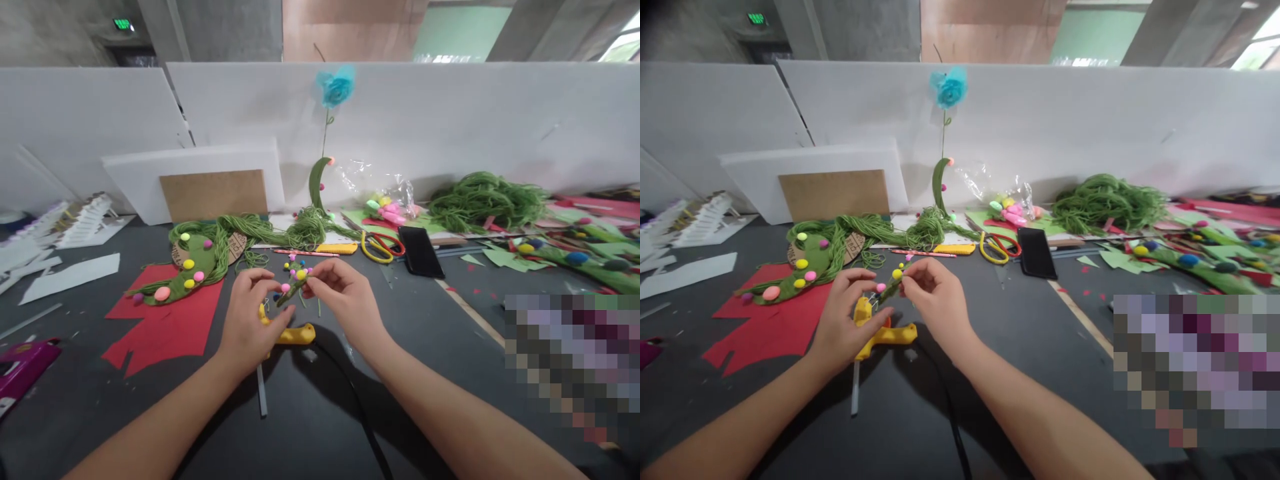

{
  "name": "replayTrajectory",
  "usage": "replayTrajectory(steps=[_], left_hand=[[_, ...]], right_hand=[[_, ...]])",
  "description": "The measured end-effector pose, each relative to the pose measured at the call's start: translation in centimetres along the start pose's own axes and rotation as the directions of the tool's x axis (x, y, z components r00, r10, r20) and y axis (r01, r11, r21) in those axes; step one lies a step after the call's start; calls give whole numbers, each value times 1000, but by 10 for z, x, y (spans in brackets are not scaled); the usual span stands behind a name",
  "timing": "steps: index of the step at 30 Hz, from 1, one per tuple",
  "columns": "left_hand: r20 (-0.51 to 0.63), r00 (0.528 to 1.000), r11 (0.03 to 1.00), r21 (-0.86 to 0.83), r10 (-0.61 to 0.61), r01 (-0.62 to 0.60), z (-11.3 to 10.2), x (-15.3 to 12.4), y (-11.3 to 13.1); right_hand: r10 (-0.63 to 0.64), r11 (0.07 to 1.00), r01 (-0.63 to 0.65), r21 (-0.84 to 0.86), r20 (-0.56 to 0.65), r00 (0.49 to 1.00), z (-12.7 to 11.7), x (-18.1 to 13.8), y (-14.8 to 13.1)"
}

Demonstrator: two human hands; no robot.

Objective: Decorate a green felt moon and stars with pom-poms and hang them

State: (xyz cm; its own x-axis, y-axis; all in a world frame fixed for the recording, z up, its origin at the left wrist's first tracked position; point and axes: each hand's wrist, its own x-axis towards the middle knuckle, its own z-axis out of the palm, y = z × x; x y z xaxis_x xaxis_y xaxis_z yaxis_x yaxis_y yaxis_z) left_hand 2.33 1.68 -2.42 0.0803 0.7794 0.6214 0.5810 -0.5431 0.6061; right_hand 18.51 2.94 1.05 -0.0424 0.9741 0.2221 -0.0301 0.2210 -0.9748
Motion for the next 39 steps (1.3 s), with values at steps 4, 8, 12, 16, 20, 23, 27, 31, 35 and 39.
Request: replayTrajectory(steps=[4,8,12,16,20,23,27,31,35,39], left_hand=[[-61,996,995,-79,-61,57,-1,2,0],[-5,985,965,-198,-174,170,-2,5,4],[179,868,723,-489,-464,487,0,6,5],[414,653,306,-641,-634,704,-1,10,-3],[316,654,302,-694,-688,654,-8,18,-17],[202,690,372,-720,-695,586,-14,24,-23],[138,734,438,-725,-664,532,-15,25,-22],[142,753,448,-727,-643,520,-14,23,-17],[120,784,496,-713,-609,495,-16,24,-19],[69,781,526,-703,-620,479,-19,28,-23]], right_hand=[[64,993,-65,96,11,998,4,-3,1],[80,996,-81,42,19,997,3,0,5],[-76,971,71,-228,-16,997,-2,3,4],[-352,781,380,-496,154,923,-5,-3,1],[-284,472,726,-500,694,662,3,-14,10],[-112,341,767,-544,786,608,13,-19,20],[-7,241,724,-647,745,668,20,-22,25],[16,183,665,-724,679,734,25,-23,25],[86,238,628,-741,660,747,29,-25,27],[111,297,582,-757,633,766,26,-25,32]])
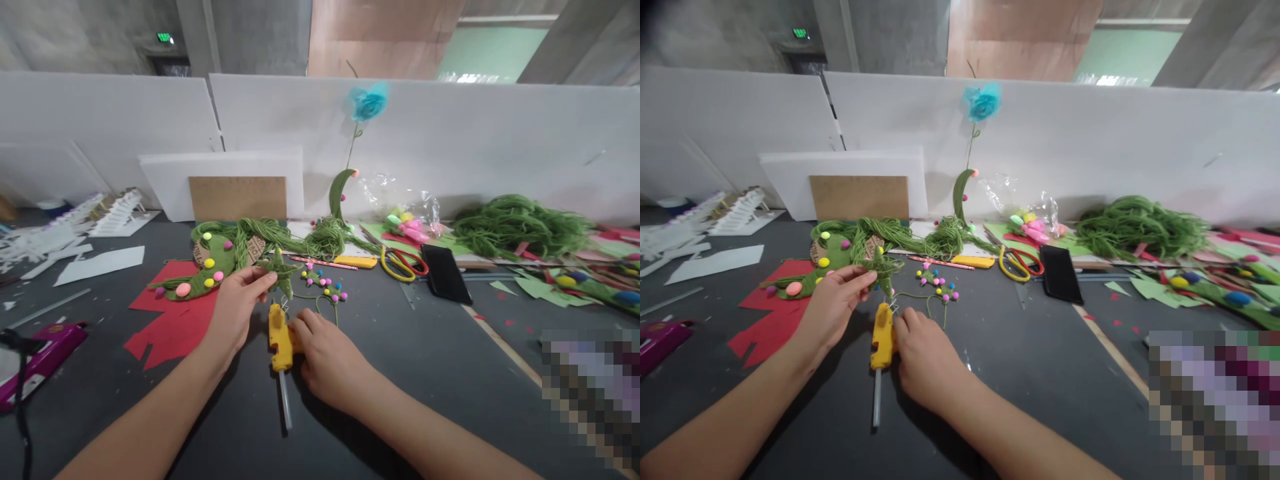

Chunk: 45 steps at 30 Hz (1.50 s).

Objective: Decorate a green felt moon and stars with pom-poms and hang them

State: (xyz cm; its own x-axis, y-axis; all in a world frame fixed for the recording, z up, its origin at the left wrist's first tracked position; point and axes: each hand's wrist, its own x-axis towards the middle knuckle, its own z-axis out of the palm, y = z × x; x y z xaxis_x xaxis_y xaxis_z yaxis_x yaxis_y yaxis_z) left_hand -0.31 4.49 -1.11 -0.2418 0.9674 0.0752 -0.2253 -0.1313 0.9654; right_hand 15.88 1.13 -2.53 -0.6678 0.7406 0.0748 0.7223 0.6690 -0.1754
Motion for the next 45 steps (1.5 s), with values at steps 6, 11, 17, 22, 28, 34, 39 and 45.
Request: replayTrajectory(steps=[6,11,17,22,28,34,39,45], left_hand=[[-76,997,999,23,32,-30,-10,14,1],[-93,995,994,105,24,-14,-20,26,-2],[67,996,966,254,-55,37,-3,3,4],[213,975,911,411,-62,-32,7,-16,7],[233,969,910,414,-79,-25,10,-21,9],[199,965,928,362,-169,88,14,-25,4],[154,984,901,434,-90,14,8,-17,1],[84,979,817,540,186,-201,-3,-5,8]], right_hand=[[138,990,-137,26,-52,989,-4,-1,13],[256,952,-188,243,-290,922,-20,1,26],[379,796,-12,605,-484,788,-18,1,32],[460,692,-4,722,-437,773,-18,-3,24],[448,772,-69,632,-463,765,-23,-5,17],[445,816,-119,566,-484,753,-23,-5,16],[418,744,76,664,-550,723,-24,-9,17],[278,826,42,563,-471,837,-35,-11,11]])
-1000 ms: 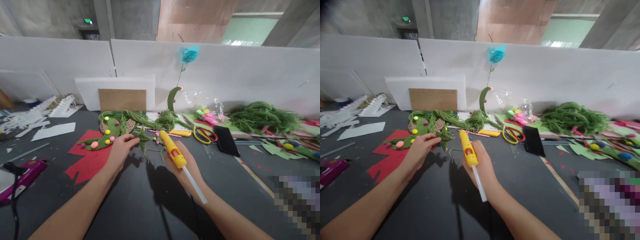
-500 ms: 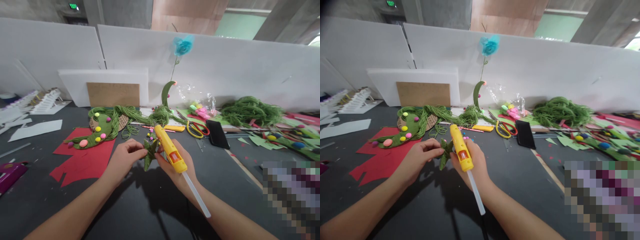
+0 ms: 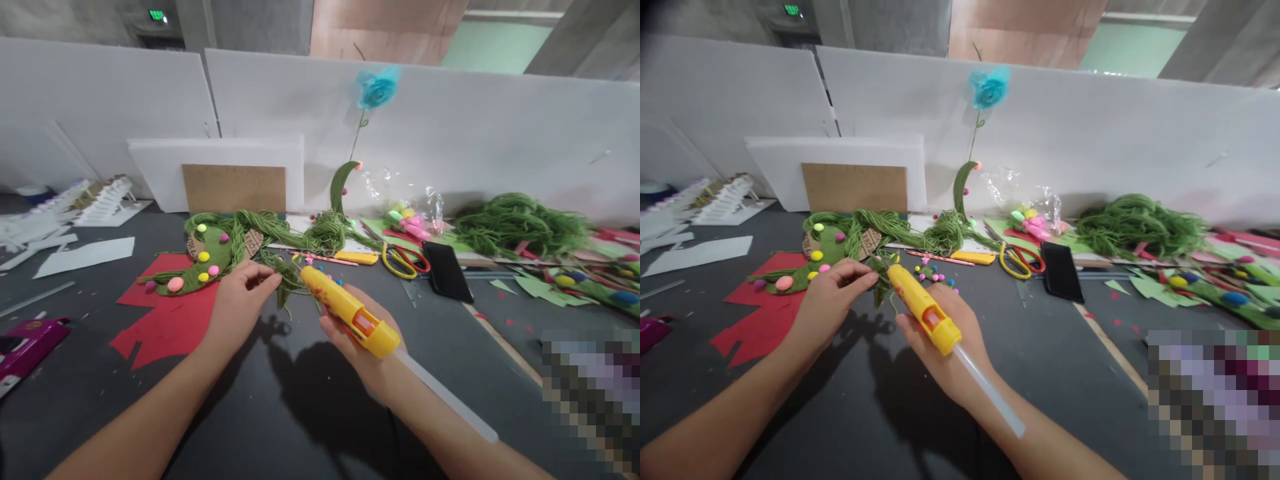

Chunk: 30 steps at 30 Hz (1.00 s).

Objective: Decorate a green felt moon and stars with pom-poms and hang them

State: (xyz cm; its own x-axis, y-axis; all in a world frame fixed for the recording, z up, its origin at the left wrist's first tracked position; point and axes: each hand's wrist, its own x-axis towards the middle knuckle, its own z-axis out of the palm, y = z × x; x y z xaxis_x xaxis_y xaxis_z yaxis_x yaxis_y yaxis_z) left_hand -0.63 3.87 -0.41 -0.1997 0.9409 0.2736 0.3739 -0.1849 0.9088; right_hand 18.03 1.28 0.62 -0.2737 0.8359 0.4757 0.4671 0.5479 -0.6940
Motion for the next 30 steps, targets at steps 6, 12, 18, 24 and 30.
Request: replayTrajectory(steps=[6,12,18,24,30], left_hand=[[-18,993,989,-94,-115,113,-3,2,-1],[-7,997,996,-58,-75,74,-1,1,1],[-21,999,999,7,-49,50,-2,-2,3],[-22,998,998,23,-56,56,-2,-3,5],[42,995,994,-69,-88,91,0,-2,2]], right_hand=[[-68,991,78,-111,88,994,4,0,-1],[-63,987,78,-139,109,992,2,1,-3],[-55,987,71,-147,113,992,3,1,-4],[-12,984,27,-175,87,996,4,-2,-4],[21,988,-14,-155,43,999,7,-4,7]])
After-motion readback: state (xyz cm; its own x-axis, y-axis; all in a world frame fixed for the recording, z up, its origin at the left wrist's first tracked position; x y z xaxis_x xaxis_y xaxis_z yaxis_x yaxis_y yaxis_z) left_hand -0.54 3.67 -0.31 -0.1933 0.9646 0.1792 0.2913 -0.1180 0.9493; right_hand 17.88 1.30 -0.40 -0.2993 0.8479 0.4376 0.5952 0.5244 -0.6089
